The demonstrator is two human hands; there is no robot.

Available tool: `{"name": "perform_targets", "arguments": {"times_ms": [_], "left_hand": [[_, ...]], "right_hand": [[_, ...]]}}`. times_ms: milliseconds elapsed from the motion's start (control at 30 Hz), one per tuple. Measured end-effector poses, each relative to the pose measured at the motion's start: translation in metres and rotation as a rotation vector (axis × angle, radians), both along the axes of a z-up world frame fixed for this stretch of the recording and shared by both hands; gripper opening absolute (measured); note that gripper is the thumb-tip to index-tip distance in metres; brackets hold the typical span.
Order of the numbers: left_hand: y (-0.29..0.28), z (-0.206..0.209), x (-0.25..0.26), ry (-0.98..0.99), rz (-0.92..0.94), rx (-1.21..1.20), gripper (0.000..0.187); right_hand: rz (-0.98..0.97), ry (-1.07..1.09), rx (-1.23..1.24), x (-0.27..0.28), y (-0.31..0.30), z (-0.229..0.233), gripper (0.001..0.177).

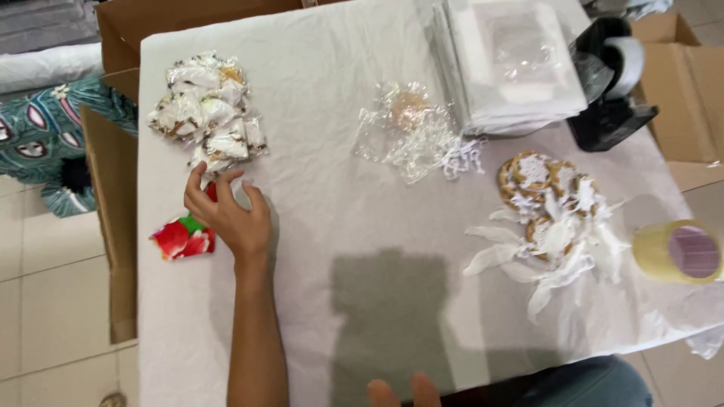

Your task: Attaching labels to decorative ornaments and placing them into small plastic bags

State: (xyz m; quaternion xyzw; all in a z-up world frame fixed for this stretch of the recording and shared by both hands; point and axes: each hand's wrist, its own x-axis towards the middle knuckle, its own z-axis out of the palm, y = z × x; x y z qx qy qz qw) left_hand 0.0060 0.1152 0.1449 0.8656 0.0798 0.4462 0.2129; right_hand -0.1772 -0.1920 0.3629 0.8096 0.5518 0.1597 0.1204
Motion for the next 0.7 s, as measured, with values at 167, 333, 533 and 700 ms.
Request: {"name": "perform_targets", "arguments": {"times_ms": [167, 333, 533, 700], "left_hand": [[-0.018, 0.015, -0.006, -0.006, -0.074, 0.014, 0.017], [-0.017, 0.007, -0.002, 0.023, -0.08, 0.022, 0.017], [-0.023, -0.002, -0.003, 0.0, -0.123, 0.002, 0.016], [-0.051, 0.014, -0.004, 0.033, -0.15, -0.015, 0.016]], "right_hand": [[-0.104, -0.096, -0.133, 0.061, -0.06, -0.062, 0.032], [-0.459, 0.423, 0.088, 0.157, -0.152, -0.125, 0.025], [-1.148, 0.393, 0.261, 0.196, -0.231, -0.142, 0.03], [-0.918, 0.257, 0.144, 0.203, -0.224, -0.145, 0.034]]}}
